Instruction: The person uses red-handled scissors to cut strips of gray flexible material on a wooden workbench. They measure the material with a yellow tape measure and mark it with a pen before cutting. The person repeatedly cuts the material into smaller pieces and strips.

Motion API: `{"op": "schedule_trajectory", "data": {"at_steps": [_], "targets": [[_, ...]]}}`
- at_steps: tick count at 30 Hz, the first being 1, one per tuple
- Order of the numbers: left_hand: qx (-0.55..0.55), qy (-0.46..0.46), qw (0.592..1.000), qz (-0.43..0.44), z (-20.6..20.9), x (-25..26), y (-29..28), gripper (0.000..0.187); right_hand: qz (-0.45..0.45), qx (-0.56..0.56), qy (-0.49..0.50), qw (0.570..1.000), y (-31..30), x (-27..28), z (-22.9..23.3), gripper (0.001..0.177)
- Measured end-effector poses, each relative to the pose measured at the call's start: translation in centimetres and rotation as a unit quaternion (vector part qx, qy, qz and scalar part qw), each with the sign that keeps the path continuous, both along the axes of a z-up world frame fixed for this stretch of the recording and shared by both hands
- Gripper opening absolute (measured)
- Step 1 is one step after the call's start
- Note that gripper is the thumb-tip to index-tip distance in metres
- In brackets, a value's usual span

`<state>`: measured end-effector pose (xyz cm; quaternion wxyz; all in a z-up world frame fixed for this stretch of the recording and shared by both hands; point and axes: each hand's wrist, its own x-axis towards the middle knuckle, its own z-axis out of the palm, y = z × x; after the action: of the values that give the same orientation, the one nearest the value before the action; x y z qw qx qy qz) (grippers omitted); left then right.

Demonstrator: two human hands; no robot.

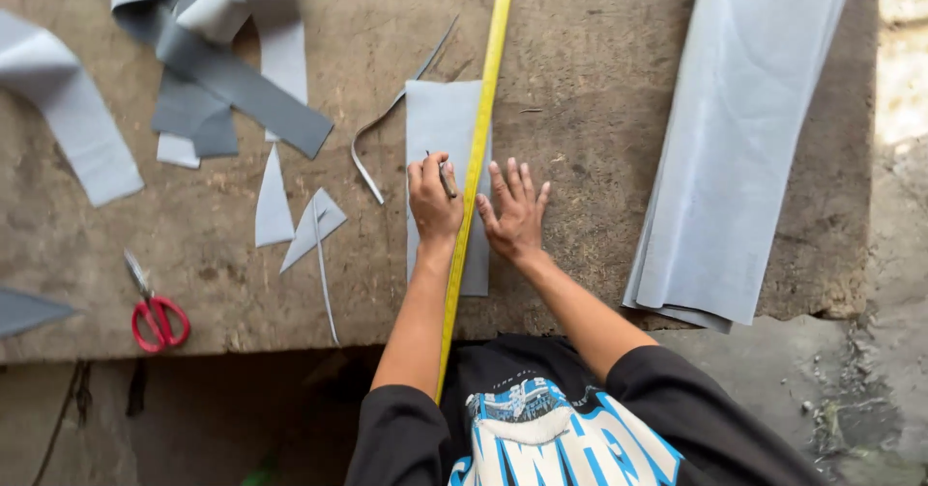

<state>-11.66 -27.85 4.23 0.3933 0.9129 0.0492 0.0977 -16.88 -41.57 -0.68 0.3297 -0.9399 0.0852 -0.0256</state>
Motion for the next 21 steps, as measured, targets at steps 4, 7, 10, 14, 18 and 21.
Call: {"op": "schedule_trajectory", "data": {"at_steps": [4,7,10,14,18,21], "targets": [[0.078,-0.053,0.994,0.048,2.5,-9.1,4.4,0.020,0.123,-0.103,-0.079,0.984,-1.9,2.5,-1.7,0.062],[0.116,0.001,0.988,0.097,2.2,-19.5,7.0,0.024,0.177,-0.117,-0.105,0.972,-3.2,6.2,-2.5,0.060],[0.168,0.070,0.968,0.170,-1.0,-28.9,7.2,0.033,0.227,-0.100,-0.128,0.960,-4.0,10.0,-3.3,0.063],[0.082,0.093,0.971,0.203,-1.1,-31.8,4.7,0.033,0.272,-0.061,-0.059,0.959,-3.4,12.2,-0.3,0.054],[0.013,0.106,0.979,0.176,-1.6,-32.5,2.9,0.026,0.265,-0.096,-0.093,0.955,-3.2,12.6,-1.1,0.069],[-0.019,0.117,0.981,0.155,-2.5,-32.8,2.9,0.026,0.268,-0.103,-0.086,0.954,-3.2,12.9,-1.3,0.073]]}}
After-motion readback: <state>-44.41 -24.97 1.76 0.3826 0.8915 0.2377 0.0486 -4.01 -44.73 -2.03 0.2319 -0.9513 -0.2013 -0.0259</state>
